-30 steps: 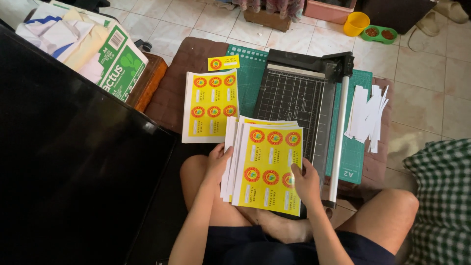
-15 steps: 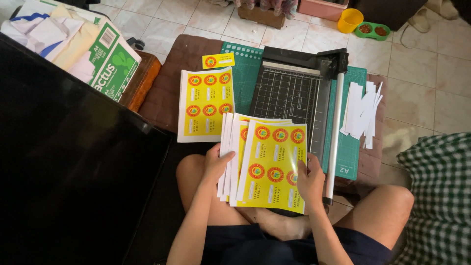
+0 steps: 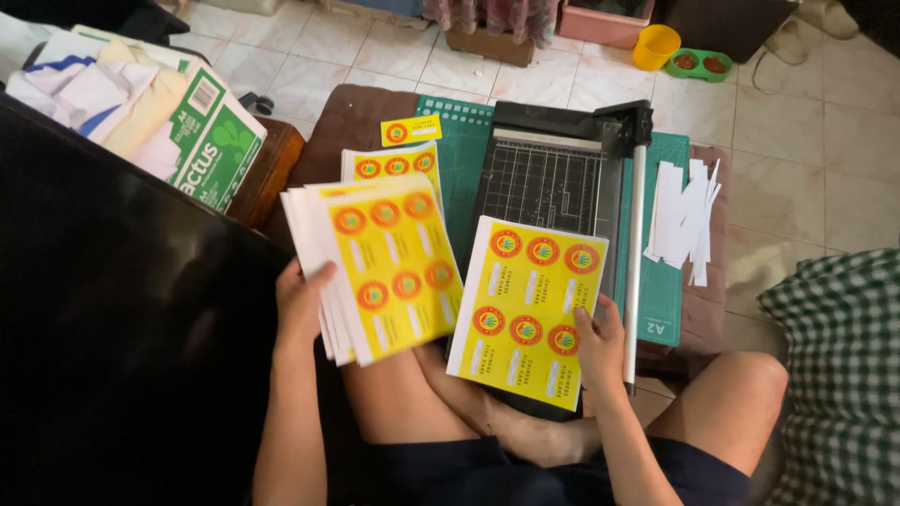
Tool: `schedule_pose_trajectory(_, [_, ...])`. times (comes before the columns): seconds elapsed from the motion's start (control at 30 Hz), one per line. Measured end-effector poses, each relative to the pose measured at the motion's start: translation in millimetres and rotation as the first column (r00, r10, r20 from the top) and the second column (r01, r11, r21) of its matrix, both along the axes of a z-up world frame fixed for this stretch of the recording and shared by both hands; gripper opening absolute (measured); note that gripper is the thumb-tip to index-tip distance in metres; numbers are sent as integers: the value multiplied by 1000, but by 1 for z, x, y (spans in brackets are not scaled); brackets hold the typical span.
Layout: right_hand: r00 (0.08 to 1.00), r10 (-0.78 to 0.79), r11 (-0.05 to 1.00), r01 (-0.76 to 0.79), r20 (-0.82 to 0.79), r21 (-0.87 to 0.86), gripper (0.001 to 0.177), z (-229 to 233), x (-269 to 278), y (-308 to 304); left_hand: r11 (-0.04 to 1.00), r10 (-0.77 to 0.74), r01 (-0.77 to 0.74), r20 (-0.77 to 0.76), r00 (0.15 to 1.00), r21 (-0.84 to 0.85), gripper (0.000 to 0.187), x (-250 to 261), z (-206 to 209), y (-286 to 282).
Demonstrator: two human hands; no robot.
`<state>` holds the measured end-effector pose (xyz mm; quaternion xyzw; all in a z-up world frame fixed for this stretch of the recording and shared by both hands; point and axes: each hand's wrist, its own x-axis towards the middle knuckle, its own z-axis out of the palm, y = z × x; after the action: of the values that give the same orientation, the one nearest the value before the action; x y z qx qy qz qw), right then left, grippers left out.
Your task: Cutting printed sticker sheets into smaller pieces using a manual paper trimmer.
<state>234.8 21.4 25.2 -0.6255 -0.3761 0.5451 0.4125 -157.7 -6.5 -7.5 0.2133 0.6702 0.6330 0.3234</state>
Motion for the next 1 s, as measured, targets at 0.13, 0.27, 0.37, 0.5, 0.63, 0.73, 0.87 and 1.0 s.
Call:
schedule_pose_trajectory(0.13, [1000, -15, 1000, 15, -26, 10, 38, -20, 6, 1, 999, 50, -50, 17, 999, 10, 59, -18, -14, 48])
schedule_pose_trajectory(0.27, [998, -37, 998, 34, -48, -61, 39, -15, 7, 2, 998, 6, -7, -22, 1000, -54, 57, -43, -53, 92])
schedule_pose_trajectory(0.37, [999, -30, 995, 26, -41, -96, 39, -10, 6, 1, 991, -19, 16, -23, 1000, -135, 60, -59, -74, 113])
schedule_pose_trajectory(0.5, [999, -16, 994, 12, -36, -112, 40, -5, 5, 0, 994, 44, -34, 100, 994, -102, 61, -25, -12, 101])
schedule_pose_trajectory(0.63, [998, -3, 995, -3, -60, -104, 42, -3, 1, 1, 988, 145, -154, 203, 968, 31, 62, -30, -49, 125])
schedule_pose_trajectory(0.73, [999, 1, 994, -5, -42, -106, 41, 0, -1, 1, 940, 262, -331, 442, 858, 85, 57, -9, -54, 140])
schedule_pose_trajectory(0.87, [999, -8, 994, 4, -41, -111, 41, -1, -1, 2, 867, 326, -481, 582, 745, 131, 73, 7, -92, 166])
schedule_pose_trajectory(1.0, [999, -16, 992, 10, -49, -123, 41, 5, -3, 1, 858, 406, -512, 558, 724, 41, 88, 58, -27, 150])
